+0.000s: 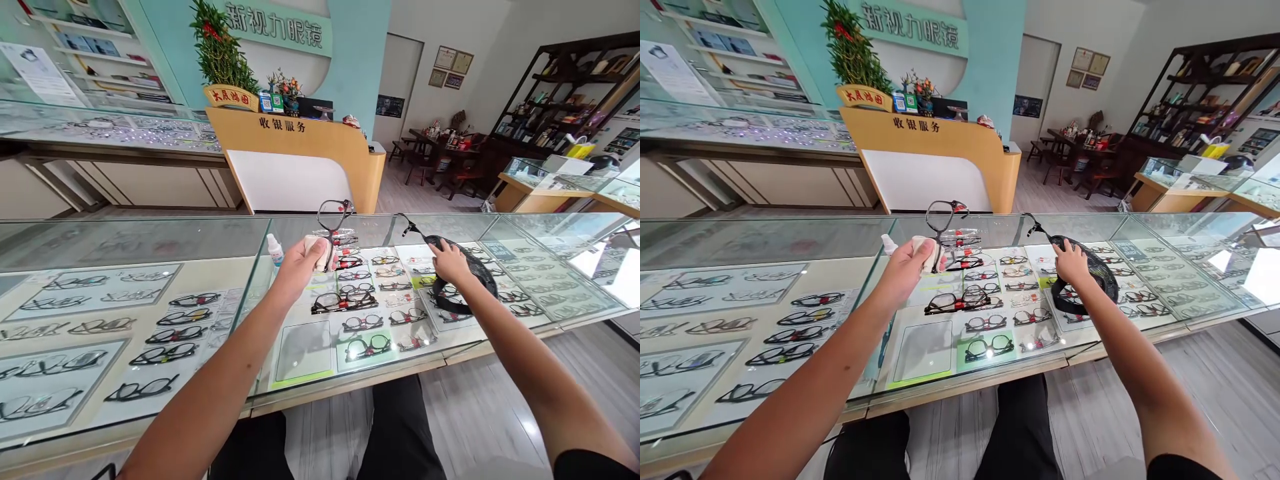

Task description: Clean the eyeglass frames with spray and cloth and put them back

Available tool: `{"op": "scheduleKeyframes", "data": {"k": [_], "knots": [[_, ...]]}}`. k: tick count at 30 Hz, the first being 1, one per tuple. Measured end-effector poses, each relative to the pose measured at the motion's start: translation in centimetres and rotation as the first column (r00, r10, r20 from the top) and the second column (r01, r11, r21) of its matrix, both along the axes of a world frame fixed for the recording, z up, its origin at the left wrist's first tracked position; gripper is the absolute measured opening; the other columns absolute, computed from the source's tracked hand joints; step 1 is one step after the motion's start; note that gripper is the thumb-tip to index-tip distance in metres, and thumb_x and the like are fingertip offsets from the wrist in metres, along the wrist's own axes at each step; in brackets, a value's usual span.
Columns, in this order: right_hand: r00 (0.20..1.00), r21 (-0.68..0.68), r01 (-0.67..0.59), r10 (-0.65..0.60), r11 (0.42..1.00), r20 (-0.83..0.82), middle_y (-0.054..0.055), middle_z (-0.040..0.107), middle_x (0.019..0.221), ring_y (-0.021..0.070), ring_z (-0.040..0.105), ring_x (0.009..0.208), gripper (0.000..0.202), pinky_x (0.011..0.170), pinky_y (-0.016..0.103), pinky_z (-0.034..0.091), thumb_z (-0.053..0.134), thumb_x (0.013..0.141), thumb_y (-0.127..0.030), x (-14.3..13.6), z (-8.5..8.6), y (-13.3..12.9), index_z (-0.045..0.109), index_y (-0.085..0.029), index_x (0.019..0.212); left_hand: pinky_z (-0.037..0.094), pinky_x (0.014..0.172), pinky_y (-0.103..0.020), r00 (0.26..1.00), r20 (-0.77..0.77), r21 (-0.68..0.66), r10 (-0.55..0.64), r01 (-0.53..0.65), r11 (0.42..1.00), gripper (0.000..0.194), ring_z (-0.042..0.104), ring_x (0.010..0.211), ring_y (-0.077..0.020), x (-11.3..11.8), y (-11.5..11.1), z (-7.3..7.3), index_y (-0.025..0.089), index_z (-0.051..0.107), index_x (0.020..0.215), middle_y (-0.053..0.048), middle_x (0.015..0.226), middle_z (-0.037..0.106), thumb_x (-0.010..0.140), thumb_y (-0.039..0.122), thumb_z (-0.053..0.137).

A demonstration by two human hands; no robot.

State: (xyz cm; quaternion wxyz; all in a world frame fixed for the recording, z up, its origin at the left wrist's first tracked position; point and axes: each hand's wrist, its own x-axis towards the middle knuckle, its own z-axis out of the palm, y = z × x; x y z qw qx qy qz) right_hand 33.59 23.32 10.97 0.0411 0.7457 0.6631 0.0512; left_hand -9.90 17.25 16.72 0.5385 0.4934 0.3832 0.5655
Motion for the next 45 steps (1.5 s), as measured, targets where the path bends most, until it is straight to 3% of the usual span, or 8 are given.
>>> {"op": "scheduleKeyframes", "data": {"k": [16,22,26,27,29,34,39,45], "knots": [[0.918,0.104,0.353,-0.324,0.930,-0.228,0.041,0.071,0.131,0.0553,0.077,0.119,0.056,0.096,0.075,0.056,0.052,0.101,-0.045,17.8,3.1,-2.4,0.083,-0.018,0.139,0.053,0.065,-0.034,1.000,-0.025,-0.023,0.003,-0.003,1.000,0.067,0.072,0.068,-0.0210,-0.4,0.0,0.1,0.022,0.069,0.091,-0.004,0.075,0.075,0.073,0.083,0.092],[0.918,0.301,0.333,-0.235,0.894,-0.318,0.046,0.065,0.140,0.0602,0.066,0.134,0.049,0.100,0.084,0.046,0.052,0.107,-0.045,13.8,5.5,-1.9,0.086,-0.014,0.126,0.053,0.068,-0.033,1.000,0.006,-0.029,-0.025,0.025,0.999,0.070,0.071,0.067,-0.0197,-0.3,0.1,-0.1,0.021,0.070,0.092,-0.004,0.078,0.076,0.069,0.083,0.095],[0.919,0.413,0.121,0.055,0.902,-0.389,0.030,0.067,0.154,0.0435,0.063,0.145,0.053,0.119,0.062,0.050,0.051,0.111,-0.045,2.8,6.8,-0.8,0.078,-0.014,0.144,0.050,0.069,-0.030,0.998,0.007,-0.014,-0.058,0.058,0.998,0.068,0.070,0.072,-0.0177,-0.2,0.0,-0.3,0.021,0.071,0.100,-0.004,0.085,0.078,0.069,0.076,0.098],[0.879,0.426,0.040,0.171,0.904,-0.446,0.022,0.074,0.148,0.0360,0.069,0.137,0.051,0.115,0.053,0.056,0.050,0.111,-0.049,-1.3,7.1,-0.9,0.080,-0.020,0.141,0.049,0.067,-0.029,0.998,0.003,-0.017,-0.061,0.061,0.998,0.068,0.070,0.073,-0.0178,-0.2,0.0,-0.3,0.020,0.071,0.101,-0.004,0.086,0.078,0.069,0.074,0.099],[0.462,0.429,-0.117,0.432,0.896,-0.775,0.018,0.080,0.138,0.0337,0.073,0.127,0.049,0.110,0.052,0.058,0.060,0.108,-0.058,-10.0,7.4,-1.9,0.086,-0.022,0.129,0.047,0.065,-0.028,0.998,0.000,-0.027,-0.068,0.068,0.997,0.067,0.070,0.076,-0.0180,-0.1,-0.3,-0.2,0.020,0.070,0.102,-0.004,0.087,0.078,0.069,0.070,0.101],[-0.350,0.318,-0.282,0.211,0.905,-0.913,0.005,0.084,0.108,0.0196,0.071,0.085,0.050,0.092,0.041,0.063,0.085,0.089,-0.070,-25.9,7.1,-5.2,0.090,-0.025,0.110,0.045,0.061,-0.028,0.998,-0.023,0.008,-0.065,0.066,0.998,0.062,0.063,0.063,-0.0148,0.2,-0.8,0.1,0.020,0.068,0.099,-0.001,0.074,0.072,0.075,0.070,0.096],[-0.581,0.287,-0.199,0.123,0.937,-0.805,-0.001,0.070,0.078,0.0128,0.054,0.062,0.049,0.060,0.031,0.052,0.094,0.080,-0.066,-28.0,5.8,-5.4,0.090,-0.022,0.099,0.052,0.061,-0.031,0.996,-0.082,0.001,-0.045,0.045,0.999,0.071,0.066,0.059,-0.0178,-0.1,-0.5,-0.2,0.019,0.072,0.116,0.000,0.071,0.073,0.084,0.082,0.082],[-0.598,0.209,-0.165,0.070,0.964,-0.798,-0.007,0.052,0.057,0.0090,0.035,0.053,0.054,0.048,0.026,0.034,0.099,0.072,-0.065,-26.5,5.4,-5.0,0.090,-0.019,0.100,0.054,0.072,-0.029,0.961,-0.163,-0.044,-0.221,0.217,0.975,0.067,0.072,0.080,-0.0188,-1.3,-0.5,-0.1,0.018,0.076,0.116,-0.005,0.096,0.082,0.079,0.072,0.093]]}}
